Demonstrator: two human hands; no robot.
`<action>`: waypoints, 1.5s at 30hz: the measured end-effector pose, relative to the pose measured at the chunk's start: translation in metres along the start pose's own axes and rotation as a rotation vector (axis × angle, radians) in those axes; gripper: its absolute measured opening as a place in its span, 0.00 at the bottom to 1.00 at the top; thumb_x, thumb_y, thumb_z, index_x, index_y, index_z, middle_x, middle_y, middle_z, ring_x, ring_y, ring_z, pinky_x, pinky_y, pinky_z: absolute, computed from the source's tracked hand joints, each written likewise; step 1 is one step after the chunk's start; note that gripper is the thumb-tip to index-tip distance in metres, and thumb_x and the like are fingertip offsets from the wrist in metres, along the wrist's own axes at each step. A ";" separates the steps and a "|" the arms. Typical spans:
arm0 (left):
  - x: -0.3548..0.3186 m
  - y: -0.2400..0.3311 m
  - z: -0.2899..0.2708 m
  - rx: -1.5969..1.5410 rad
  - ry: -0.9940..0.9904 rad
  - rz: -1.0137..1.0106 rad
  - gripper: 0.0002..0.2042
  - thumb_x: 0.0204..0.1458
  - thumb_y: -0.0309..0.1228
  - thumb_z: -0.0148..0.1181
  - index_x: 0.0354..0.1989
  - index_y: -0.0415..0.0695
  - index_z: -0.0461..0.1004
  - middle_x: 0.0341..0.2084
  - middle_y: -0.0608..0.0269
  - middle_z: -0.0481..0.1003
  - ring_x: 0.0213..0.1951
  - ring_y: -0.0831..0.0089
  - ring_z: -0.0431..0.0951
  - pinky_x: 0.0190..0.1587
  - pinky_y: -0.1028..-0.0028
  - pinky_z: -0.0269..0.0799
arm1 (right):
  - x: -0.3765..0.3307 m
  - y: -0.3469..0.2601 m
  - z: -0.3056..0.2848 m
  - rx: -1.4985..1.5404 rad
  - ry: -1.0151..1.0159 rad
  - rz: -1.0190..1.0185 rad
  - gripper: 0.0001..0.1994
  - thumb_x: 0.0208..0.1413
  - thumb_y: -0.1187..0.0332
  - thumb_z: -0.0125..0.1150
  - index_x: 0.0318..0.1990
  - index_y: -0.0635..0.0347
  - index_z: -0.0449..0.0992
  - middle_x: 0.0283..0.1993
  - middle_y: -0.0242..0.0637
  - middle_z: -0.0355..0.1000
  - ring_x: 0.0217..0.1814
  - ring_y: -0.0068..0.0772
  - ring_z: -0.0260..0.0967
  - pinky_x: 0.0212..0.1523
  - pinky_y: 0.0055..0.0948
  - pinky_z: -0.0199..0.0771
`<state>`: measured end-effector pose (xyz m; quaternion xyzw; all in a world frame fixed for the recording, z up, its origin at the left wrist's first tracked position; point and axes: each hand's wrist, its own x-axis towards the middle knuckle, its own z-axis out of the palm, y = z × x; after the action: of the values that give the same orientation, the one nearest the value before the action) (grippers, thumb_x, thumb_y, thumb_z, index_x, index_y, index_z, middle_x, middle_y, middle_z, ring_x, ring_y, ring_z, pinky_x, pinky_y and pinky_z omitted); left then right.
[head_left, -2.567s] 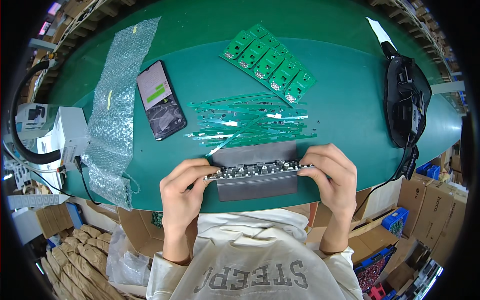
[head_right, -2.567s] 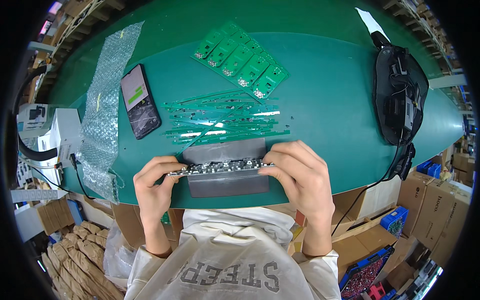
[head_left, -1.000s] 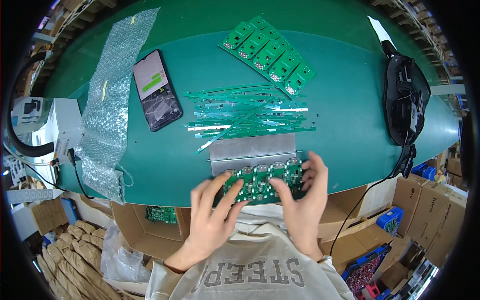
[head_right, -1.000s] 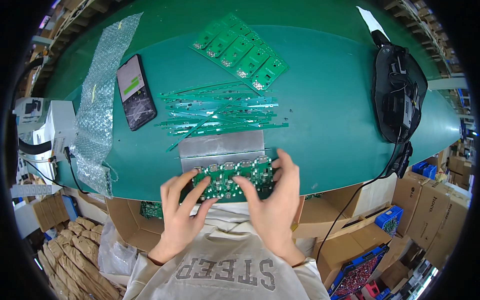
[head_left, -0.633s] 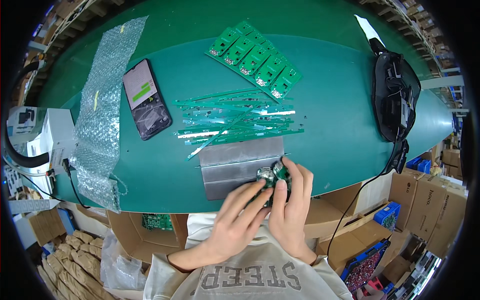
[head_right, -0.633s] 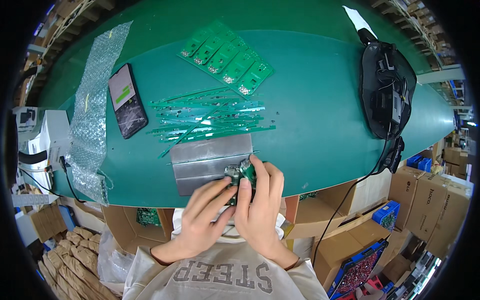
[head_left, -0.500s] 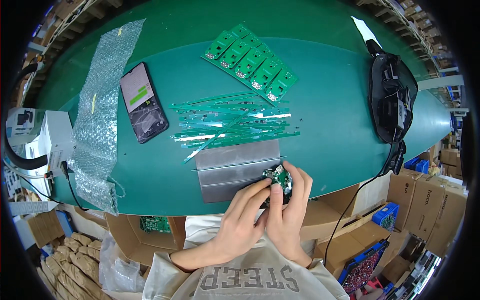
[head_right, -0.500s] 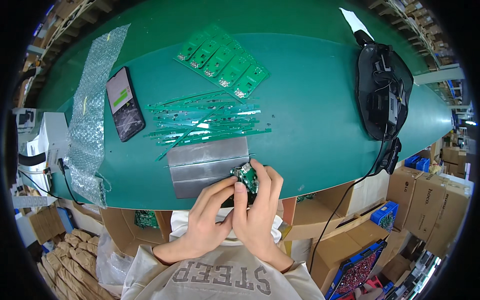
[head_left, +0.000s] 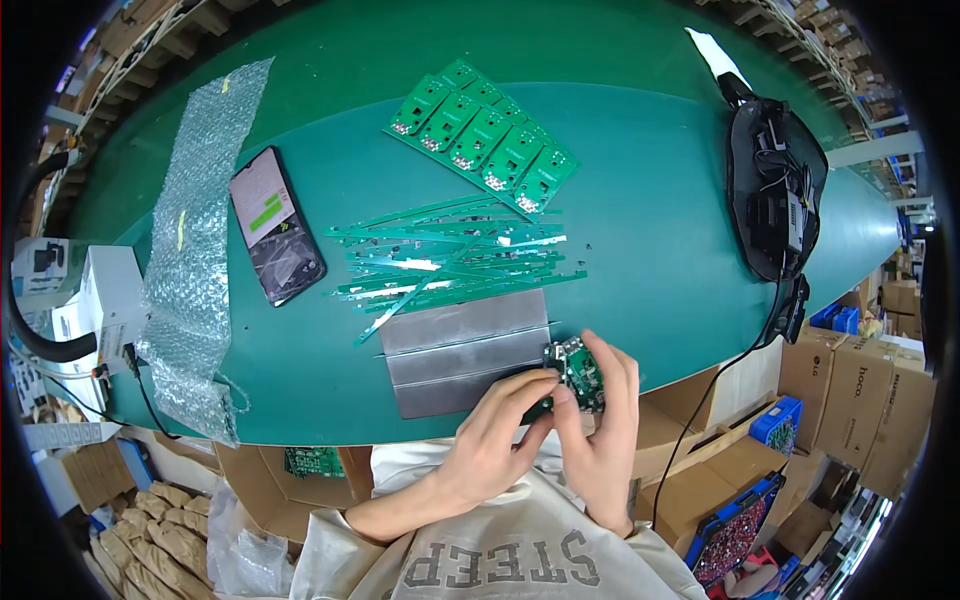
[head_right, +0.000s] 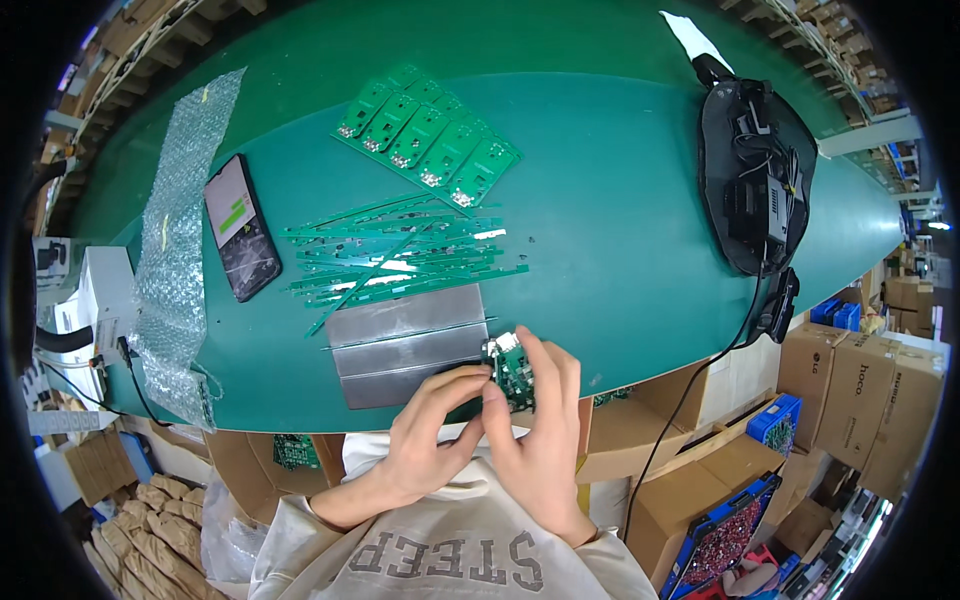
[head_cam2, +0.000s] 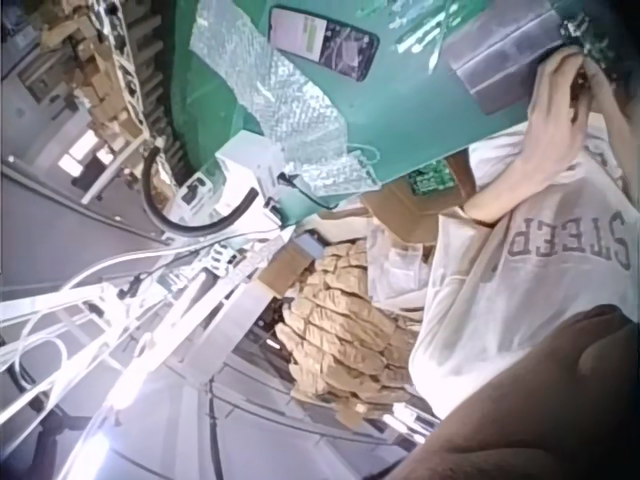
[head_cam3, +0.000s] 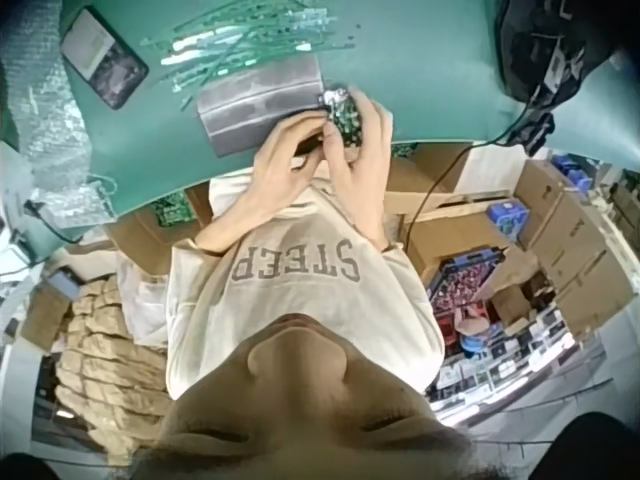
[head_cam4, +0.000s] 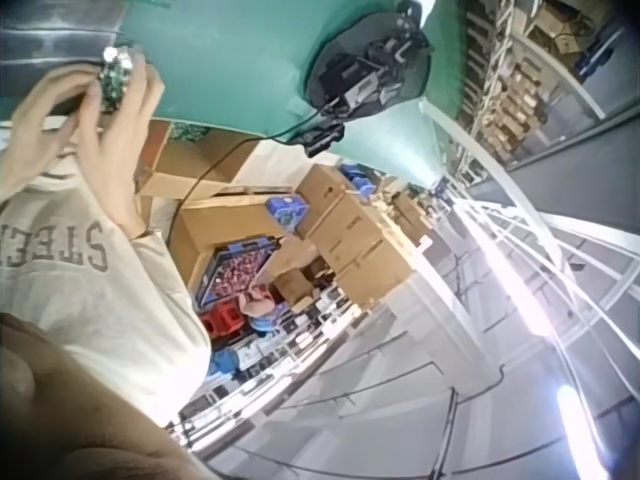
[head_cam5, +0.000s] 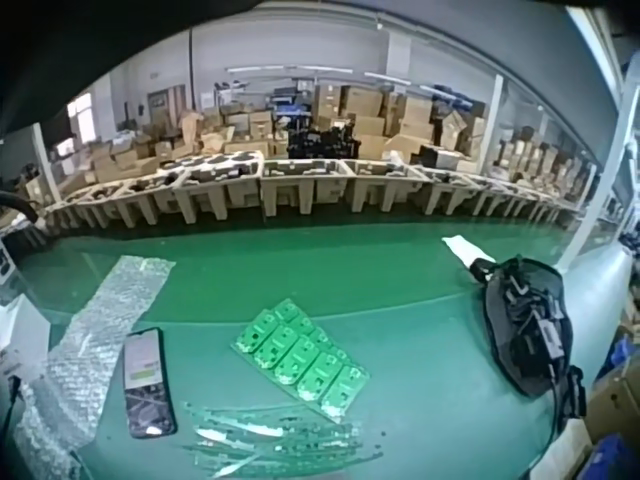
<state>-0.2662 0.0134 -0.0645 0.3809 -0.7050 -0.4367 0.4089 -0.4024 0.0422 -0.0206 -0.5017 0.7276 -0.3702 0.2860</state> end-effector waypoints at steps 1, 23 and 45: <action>0.001 0.000 0.003 -0.024 -0.002 -0.004 0.26 0.49 0.14 0.72 0.58 0.36 0.74 0.54 0.49 0.77 0.52 0.51 0.82 0.52 0.62 0.82 | 0.000 0.003 -0.003 0.045 0.006 0.040 0.25 0.64 0.73 0.62 0.69 0.66 0.68 0.62 0.54 0.68 0.62 0.53 0.70 0.62 0.42 0.70; 0.047 -0.007 -0.075 0.794 -0.051 0.062 0.09 0.58 0.18 0.65 0.46 0.36 0.83 0.44 0.54 0.79 0.51 0.57 0.76 0.58 0.62 0.70 | -0.152 0.401 -0.036 0.801 0.806 0.916 0.20 0.67 0.79 0.50 0.65 0.72 0.72 0.55 0.44 0.77 0.48 0.30 0.78 0.45 0.33 0.83; -0.006 0.005 -0.152 1.076 0.482 -0.228 0.12 0.59 0.23 0.66 0.52 0.41 0.82 0.51 0.55 0.79 0.57 0.53 0.73 0.64 0.57 0.67 | -0.046 0.130 -0.090 0.438 -0.344 0.206 0.07 0.64 0.77 0.57 0.43 0.68 0.82 0.36 0.44 0.81 0.35 0.34 0.78 0.39 0.31 0.76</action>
<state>-0.1268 -0.0260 -0.0183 0.6959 -0.6692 0.0392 0.2578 -0.5249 0.1372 -0.0751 -0.4069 0.6184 -0.3969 0.5427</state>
